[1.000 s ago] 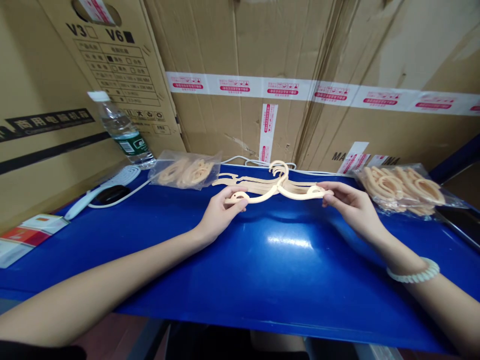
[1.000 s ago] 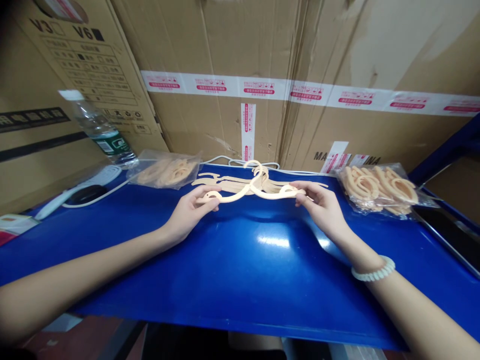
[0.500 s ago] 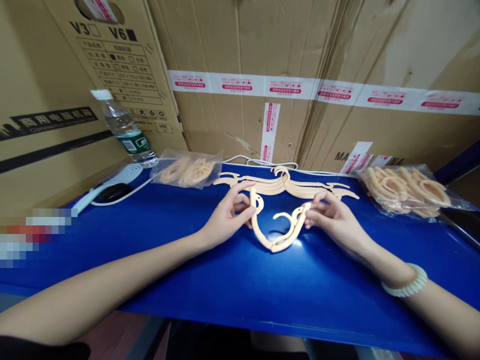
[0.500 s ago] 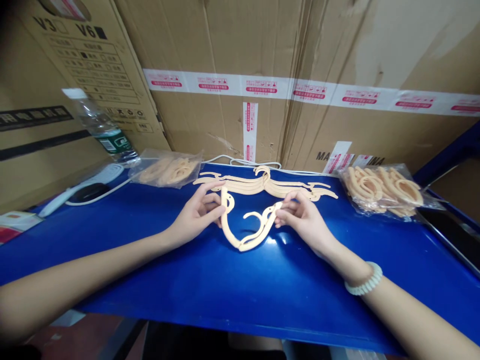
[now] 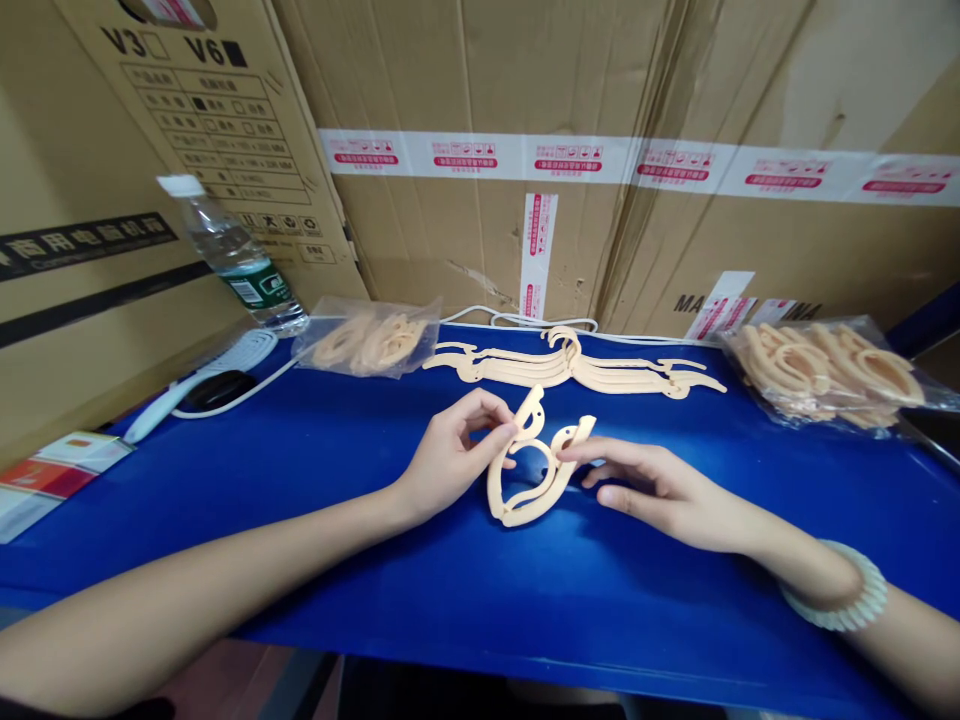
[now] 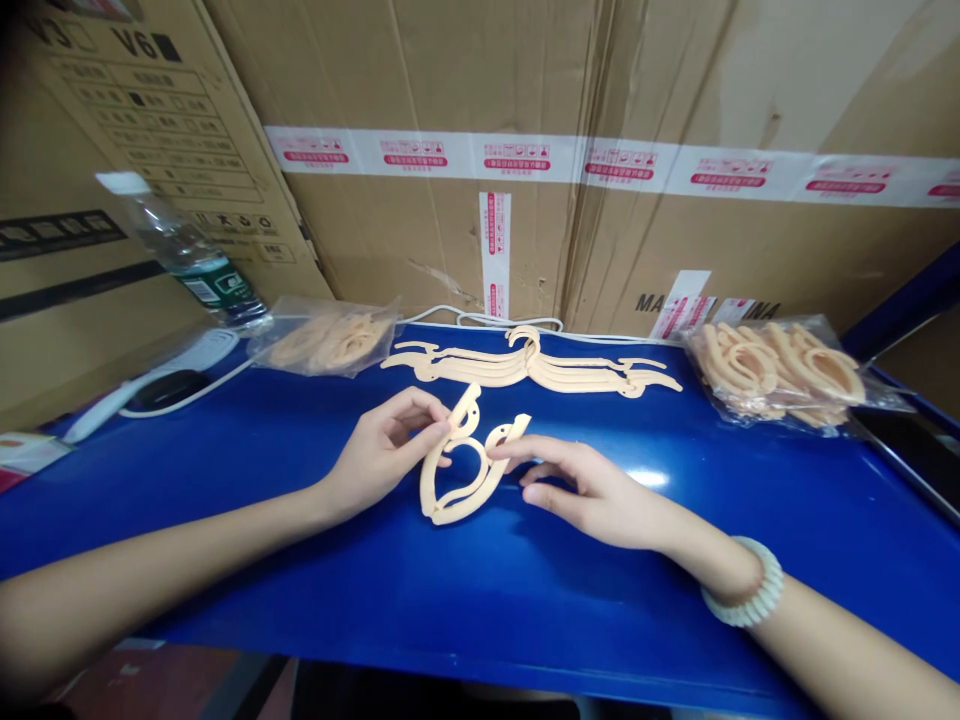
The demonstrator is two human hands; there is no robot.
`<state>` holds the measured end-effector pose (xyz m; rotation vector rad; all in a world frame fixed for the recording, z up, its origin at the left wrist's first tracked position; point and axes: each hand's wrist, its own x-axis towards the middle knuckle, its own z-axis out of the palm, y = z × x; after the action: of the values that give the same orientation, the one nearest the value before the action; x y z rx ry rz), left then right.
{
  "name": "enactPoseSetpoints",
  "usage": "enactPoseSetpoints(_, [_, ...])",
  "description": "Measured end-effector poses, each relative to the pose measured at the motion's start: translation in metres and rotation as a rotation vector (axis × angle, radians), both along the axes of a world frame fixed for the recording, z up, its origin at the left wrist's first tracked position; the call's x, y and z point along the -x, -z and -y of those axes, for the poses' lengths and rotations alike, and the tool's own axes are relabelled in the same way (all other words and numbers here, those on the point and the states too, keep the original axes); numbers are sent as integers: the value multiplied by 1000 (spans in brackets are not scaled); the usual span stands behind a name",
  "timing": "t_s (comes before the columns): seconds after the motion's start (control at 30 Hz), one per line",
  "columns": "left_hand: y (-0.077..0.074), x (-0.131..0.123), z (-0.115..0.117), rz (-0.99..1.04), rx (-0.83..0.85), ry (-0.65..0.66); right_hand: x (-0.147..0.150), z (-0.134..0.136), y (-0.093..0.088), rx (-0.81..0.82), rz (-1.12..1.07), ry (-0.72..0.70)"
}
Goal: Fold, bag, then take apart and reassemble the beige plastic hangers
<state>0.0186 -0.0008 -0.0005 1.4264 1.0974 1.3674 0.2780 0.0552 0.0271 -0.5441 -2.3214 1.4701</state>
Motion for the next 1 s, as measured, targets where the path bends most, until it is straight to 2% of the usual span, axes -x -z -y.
enactPoseSetpoints(0.2, [-3, 2, 0, -148, -47, -66, 0, 1, -2, -109, 38, 13])
enactPoseSetpoints(0.33, [-5, 2, 4, -146, -49, 19, 0, -2, -3, -132, 25, 61])
enactPoseSetpoints(0.5, [-4, 1, 7, -123, -43, 148, 0, -3, -4, -241, 25, 72])
enactPoseSetpoints(0.67, [1, 2, 6, -110, -5, 269, -1, -2, -5, -250, 20, 91])
enactPoseSetpoints(0.87, [0, 2, 2, -107, 19, 260, -1, -2, -5, -257, -10, 148])
enactPoseSetpoints(1.0, [-2, 3, 1, -174, -8, 284, -2, -4, -3, -278, 11, 121])
